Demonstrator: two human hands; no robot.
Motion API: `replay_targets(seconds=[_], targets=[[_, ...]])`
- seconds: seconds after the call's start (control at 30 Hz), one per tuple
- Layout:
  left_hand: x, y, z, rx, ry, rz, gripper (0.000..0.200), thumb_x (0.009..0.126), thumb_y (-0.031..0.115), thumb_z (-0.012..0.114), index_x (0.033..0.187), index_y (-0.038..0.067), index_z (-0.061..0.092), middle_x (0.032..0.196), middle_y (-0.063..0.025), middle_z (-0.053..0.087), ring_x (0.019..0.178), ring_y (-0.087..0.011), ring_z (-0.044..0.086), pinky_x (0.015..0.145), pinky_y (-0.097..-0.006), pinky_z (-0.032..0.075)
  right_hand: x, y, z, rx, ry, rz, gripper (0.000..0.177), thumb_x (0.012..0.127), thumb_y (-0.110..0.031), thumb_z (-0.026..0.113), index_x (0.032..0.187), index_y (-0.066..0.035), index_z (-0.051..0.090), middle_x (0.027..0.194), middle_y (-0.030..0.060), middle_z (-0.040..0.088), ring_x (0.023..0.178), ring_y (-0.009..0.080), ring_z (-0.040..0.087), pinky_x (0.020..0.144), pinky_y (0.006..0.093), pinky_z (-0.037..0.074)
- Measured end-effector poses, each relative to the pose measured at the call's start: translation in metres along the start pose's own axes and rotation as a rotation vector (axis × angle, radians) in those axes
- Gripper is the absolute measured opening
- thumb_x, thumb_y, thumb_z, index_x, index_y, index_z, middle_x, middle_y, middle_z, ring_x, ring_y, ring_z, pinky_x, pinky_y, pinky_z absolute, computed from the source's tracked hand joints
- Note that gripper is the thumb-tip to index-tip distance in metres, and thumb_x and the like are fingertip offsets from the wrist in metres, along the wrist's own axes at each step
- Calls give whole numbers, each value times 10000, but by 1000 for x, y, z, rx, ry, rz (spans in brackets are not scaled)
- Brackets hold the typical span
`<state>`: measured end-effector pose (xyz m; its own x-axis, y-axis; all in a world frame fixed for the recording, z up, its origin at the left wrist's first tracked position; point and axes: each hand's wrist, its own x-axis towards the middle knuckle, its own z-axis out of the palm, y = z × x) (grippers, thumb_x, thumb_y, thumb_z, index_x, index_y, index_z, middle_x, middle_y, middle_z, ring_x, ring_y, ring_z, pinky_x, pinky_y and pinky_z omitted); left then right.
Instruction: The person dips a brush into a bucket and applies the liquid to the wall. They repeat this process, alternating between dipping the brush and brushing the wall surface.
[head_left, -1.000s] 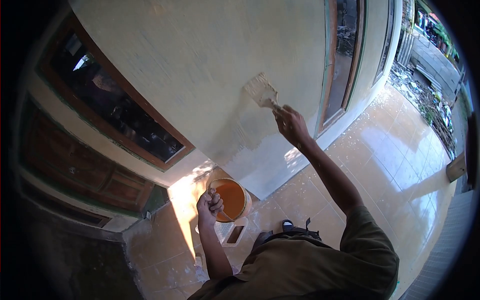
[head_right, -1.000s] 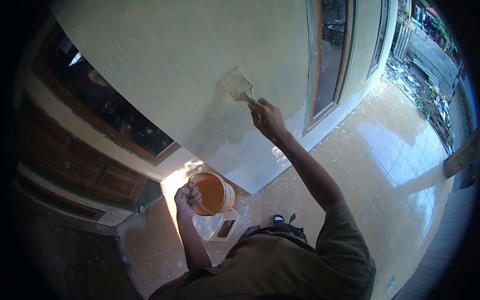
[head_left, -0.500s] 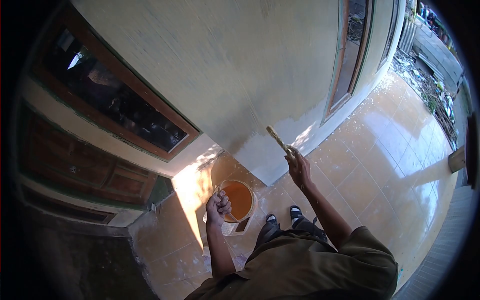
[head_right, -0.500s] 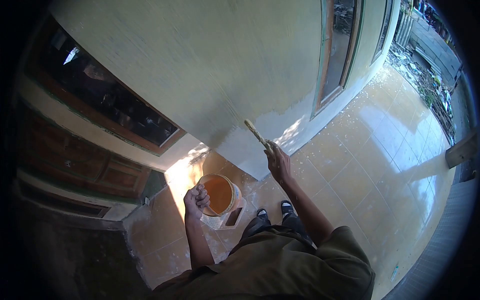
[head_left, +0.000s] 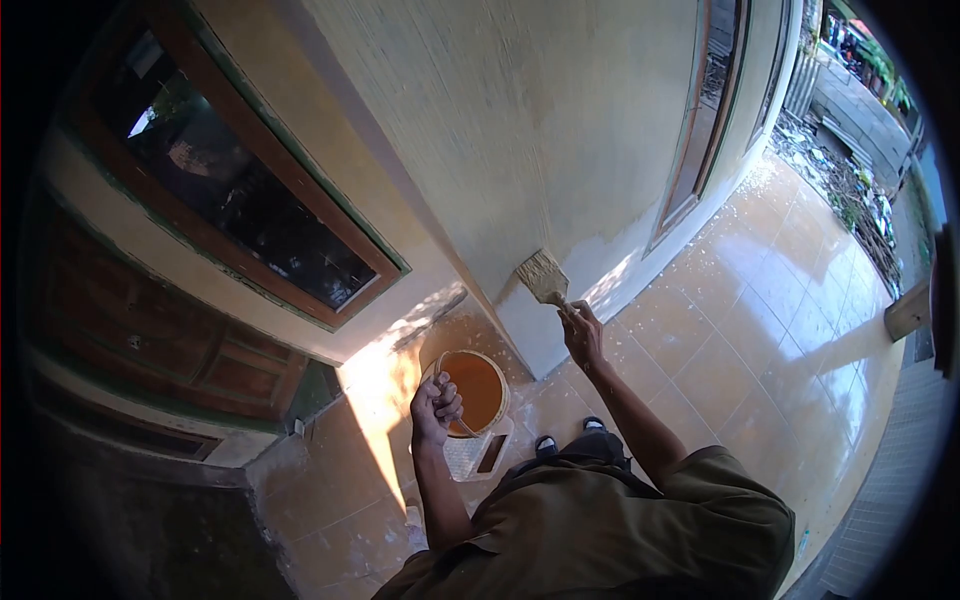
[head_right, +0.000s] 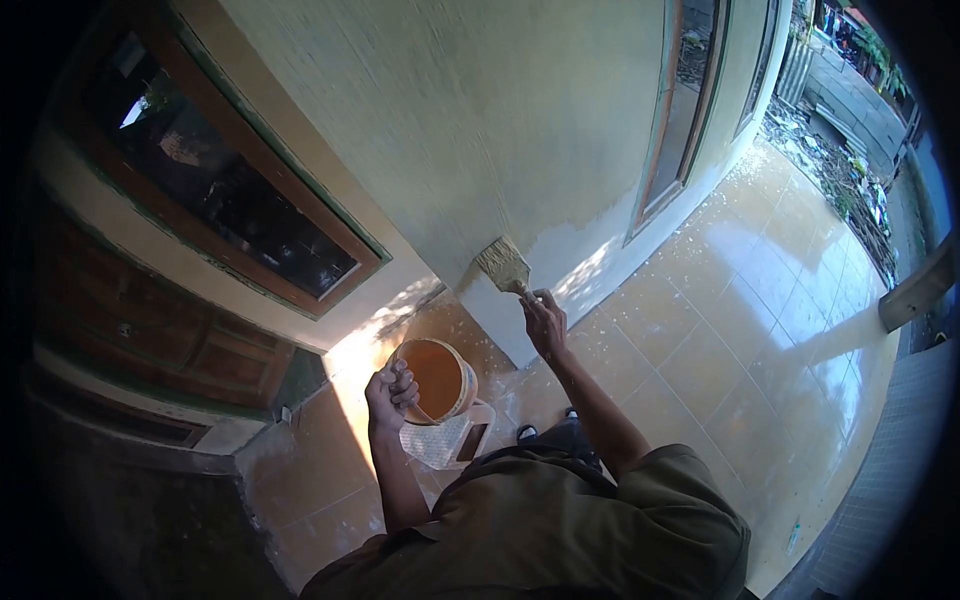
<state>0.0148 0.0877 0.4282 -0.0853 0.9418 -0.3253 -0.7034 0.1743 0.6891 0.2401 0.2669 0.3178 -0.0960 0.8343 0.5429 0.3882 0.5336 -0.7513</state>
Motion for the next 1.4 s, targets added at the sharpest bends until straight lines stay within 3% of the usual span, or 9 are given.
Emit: replay_targets(seconds=[0.27, 0.47, 0.53, 0.6, 0.83, 0.93, 1.13, 1.27, 1.4], targets=[[9, 23, -21, 17, -34, 21, 81, 770, 161, 376, 827, 125, 421, 497, 65, 225, 380, -44, 207, 384, -199, 210, -17, 27, 20, -106, -51, 106, 136, 815, -104, 558, 930, -77, 624, 848, 130, 582, 647, 343, 584, 540, 396, 454], [14, 37, -34, 0, -48, -13, 88, 756, 152, 377, 827, 123, 420, 496, 64, 229, 380, -45, 209, 381, -200, 209, -34, 42, 3, -541, -453, 290, 144, 770, -102, 553, 886, -78, 635, 777, 148, 602, 707, 318, 601, 590, 423, 470], [16, 41, -41, 20, -56, -25, 84, 762, 159, 377, 825, 123, 419, 497, 64, 230, 381, -46, 209, 382, -200, 210, -8, 16, -7, -567, -477, 257, 144, 783, -126, 526, 824, -63, 649, 792, 167, 609, 706, 323, 611, 610, 409, 486], [17, 42, -45, 34, -59, -42, 81, 768, 165, 377, 823, 124, 419, 497, 64, 230, 381, -47, 209, 383, -200, 210, 25, -27, -21, -494, -308, 125, 132, 773, -107, 526, 814, -65, 643, 737, 170, 610, 677, 328, 610, 595, 418, 484], [19, 46, -58, 11, -59, -45, 96, 727, 133, 379, 815, 110, 412, 501, 54, 231, 382, -52, 205, 381, -209, 210, 100, -179, -124, -424, -229, 1, 204, 783, -108, 565, 959, -151, 658, 733, 112, 609, 682, 260, 600, 593, 371, 471], [18, 45, -62, -8, -41, -21, 103, 723, 132, 377, 818, 108, 411, 498, 52, 229, 380, -54, 207, 376, -206, 212, 113, -216, -146, -295, -60, -73, 205, 797, -72, 583, 994, -81, 639, 744, 122, 597, 640, 236, 585, 575, 333, 457], [11, 48, -64, -3, -46, -1, 116, 719, 141, 398, 825, 104, 428, 498, 55, 230, 378, -51, 204, 358, -205, 202, 99, -133, -66, 41, 195, -122, 200, 803, -31, 579, 1000, -22, 611, 772, 139, 576, 604, 263, 559, 553, 323, 433], [7, 51, -64, 46, -21, -9, 133, 709, 152, 409, 827, 101, 440, 495, 57, 229, 371, -52, 205, 340, -203, 198, 43, -55, -4, -1, 93, -31, 359, 795, 2, 573, 1137, -110, 582, 730, 152, 547, 596, 274, 546, 552, 323, 438], [1, 52, -61, 52, 27, -11, 123, 699, 152, 410, 811, 102, 426, 493, 55, 223, 366, -54, 204, 335, -200, 195, -21, 12, 21, -159, -12, 135, 344, 802, -70, 562, 1133, -159, 579, 750, 139, 553, 649, 312, 570, 559, 386, 452]])
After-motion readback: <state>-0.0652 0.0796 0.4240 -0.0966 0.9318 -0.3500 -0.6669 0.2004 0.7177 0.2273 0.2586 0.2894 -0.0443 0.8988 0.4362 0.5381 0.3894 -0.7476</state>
